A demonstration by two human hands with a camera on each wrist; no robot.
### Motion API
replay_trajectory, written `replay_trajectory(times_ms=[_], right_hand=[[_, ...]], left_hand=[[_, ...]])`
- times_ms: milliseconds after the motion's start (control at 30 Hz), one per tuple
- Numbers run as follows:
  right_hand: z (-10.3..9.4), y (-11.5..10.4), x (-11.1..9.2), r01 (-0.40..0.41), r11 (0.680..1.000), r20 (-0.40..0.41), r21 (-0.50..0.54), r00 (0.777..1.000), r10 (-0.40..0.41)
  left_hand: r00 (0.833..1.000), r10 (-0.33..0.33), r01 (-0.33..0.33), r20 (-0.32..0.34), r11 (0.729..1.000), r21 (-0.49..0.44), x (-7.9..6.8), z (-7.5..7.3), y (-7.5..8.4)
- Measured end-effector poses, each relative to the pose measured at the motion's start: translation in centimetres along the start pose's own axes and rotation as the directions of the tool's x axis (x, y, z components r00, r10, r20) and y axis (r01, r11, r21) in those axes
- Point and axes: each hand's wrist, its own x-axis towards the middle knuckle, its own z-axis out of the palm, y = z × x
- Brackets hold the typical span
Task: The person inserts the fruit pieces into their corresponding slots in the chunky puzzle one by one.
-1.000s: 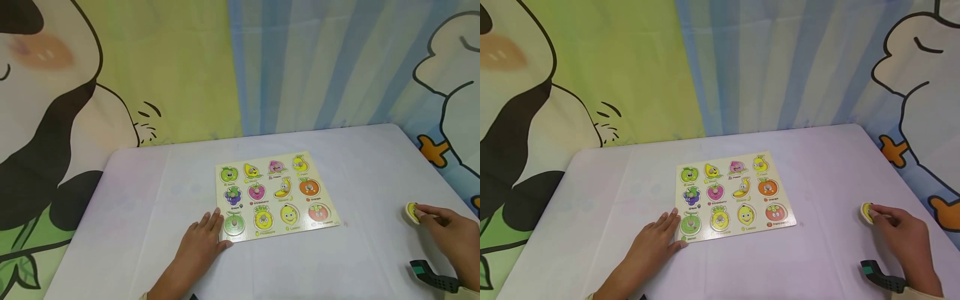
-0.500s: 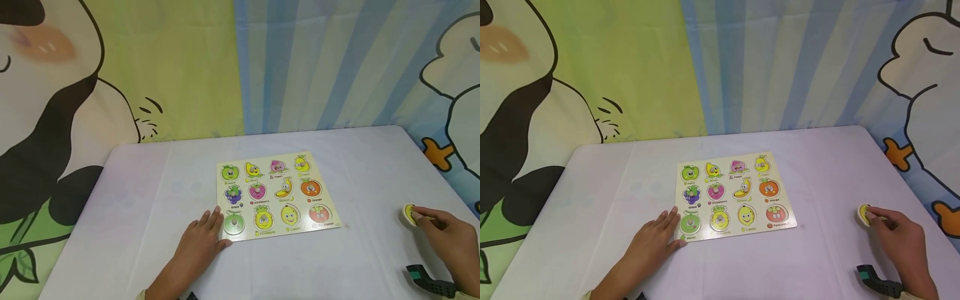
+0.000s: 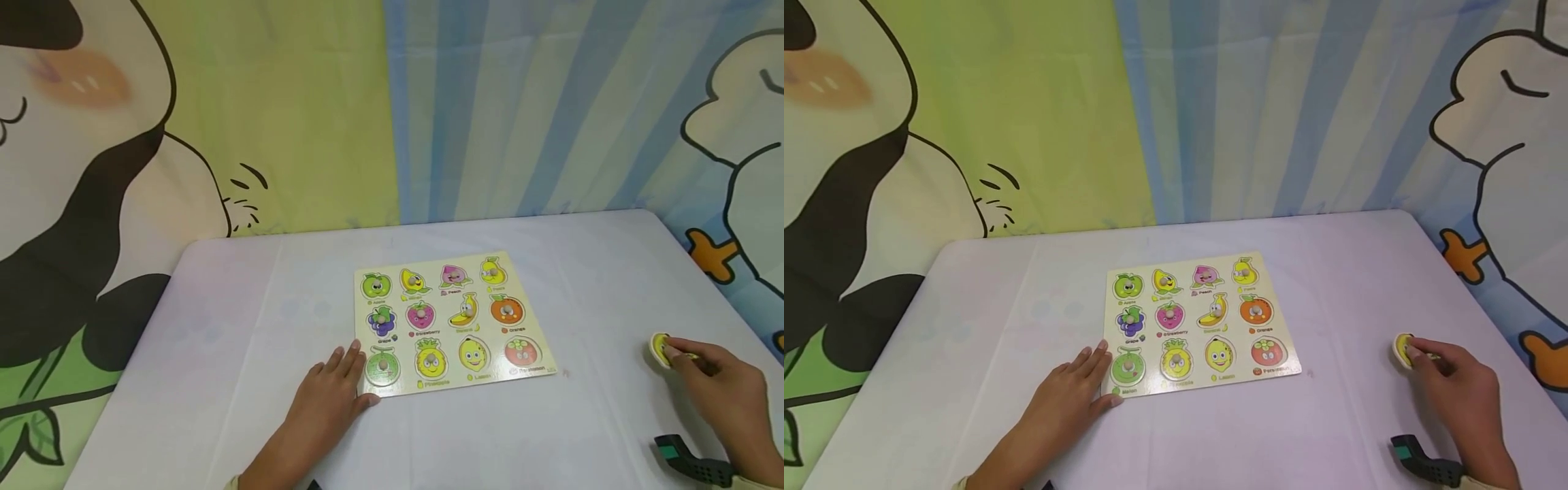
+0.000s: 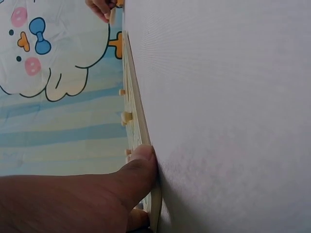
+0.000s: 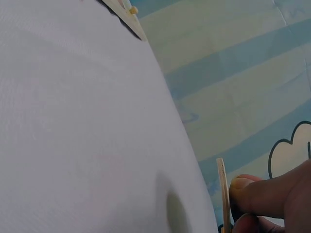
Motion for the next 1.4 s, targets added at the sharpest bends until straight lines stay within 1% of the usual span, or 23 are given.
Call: replay_trajectory(times_ms=[67,100,167,200,233,300,333,400,433,533,633,833,967,1033,1100,1167,1300,1367,1400], right_hand=[[0.0,-1.0,-0.6,0.024,1.000,-0.004,0.020,1.000,-0.024],[0.0,-1.6,-1.0,0.052,0.998,-0.006,0.038,0.999,-0.051],[0.3,-2.9,-1.9,0.133,0.988,-0.008,0.074,0.991,-0.133],[0.6,-3.6,-2.4,0.188,0.978,-0.007,0.095,0.982,-0.188],[0.9,-4.3,-2.9,0.248,0.961,-0.003,0.120,0.968,-0.249],[1.5,-5.7,-3.8,0.365,0.913,0.002,0.180,0.928,-0.372],[1.9,-6.3,-4.2,0.407,0.889,0.006,0.210,0.909,-0.417],[2.5,-7.4,-4.9,0.464,0.845,0.010,0.266,0.875,-0.483],[2.7,-7.9,-5.2,0.479,0.829,0.012,0.288,0.864,-0.503],[3.1,-8.9,-5.8,0.500,0.799,0.018,0.334,0.844,-0.536],[3.3,-9.5,-6.2,0.515,0.778,0.028,0.360,0.827,-0.561],[3.9,-10.3,-6.6,0.541,0.731,0.026,0.416,0.796,-0.604],[4.3,-10.7,-6.9,0.542,0.709,0.025,0.452,0.787,-0.617],[4.5,-10.9,-7.1,0.536,0.701,0.030,0.471,0.784,-0.619],[4.7,-11.2,-7.2,0.529,0.688,0.041,0.497,0.778,-0.627],[5.0,-11.4,-7.3,0.526,0.664,0.049,0.532,0.764,-0.644],[5.4,-11.8,-7.6,0.533,0.618,0.059,0.578,0.728,-0.683],[5.6,-11.9,-7.6,0.534,0.604,0.061,0.592,0.717,-0.694],[5.7,-12.0,-7.7,0.540,0.605,0.063,0.585,0.714,-0.698]], left_hand=[[1.000,-0.002,0.002,0.000,1.000,0.001,0.0,0.0,0.0],[1.000,-0.003,0.003,0.000,1.000,-0.001,0.0,0.0,0.0],[1.000,-0.003,0.003,-0.001,1.000,0.001,0.0,0.0,-0.1],[1.000,-0.006,0.006,0.001,1.000,0.000,0.0,0.0,-0.1],[1.000,-0.007,0.007,0.001,1.000,0.001,0.0,0.0,-0.1],[1.000,-0.010,0.010,0.001,1.000,0.002,-0.1,0.0,-0.1],[1.000,-0.008,0.008,-0.002,1.000,0.006,-0.1,0.0,-0.1],[1.000,-0.006,0.006,-0.009,1.000,0.007,-0.1,0.0,-0.1],[1.000,-0.002,0.002,-0.014,1.000,0.009,-0.1,0.0,-0.1],[0.999,0.008,-0.008,-0.031,1.000,0.009,-0.1,-0.1,-0.1],[0.999,0.014,-0.013,-0.040,1.000,0.006,-0.1,-0.1,-0.1],[0.999,0.011,-0.011,-0.034,1.000,0.007,-0.1,-0.1,-0.1],[1.000,0.008,-0.008,-0.024,1.000,0.005,-0.1,-0.1,0.0],[1.000,0.009,-0.009,-0.021,1.000,0.003,-0.1,-0.1,0.0],[1.000,0.012,-0.011,-0.022,1.000,0.006,-0.1,0.0,0.0],[1.000,0.012,-0.012,-0.022,1.000,0.006,-0.1,0.0,0.0],[1.000,0.013,-0.013,-0.023,1.000,0.011,-0.1,0.0,0.0],[1.000,0.016,-0.016,-0.023,1.000,0.015,-0.1,0.0,0.0],[1.000,0.017,-0.016,-0.023,1.000,0.016,-0.1,0.0,0.0]])
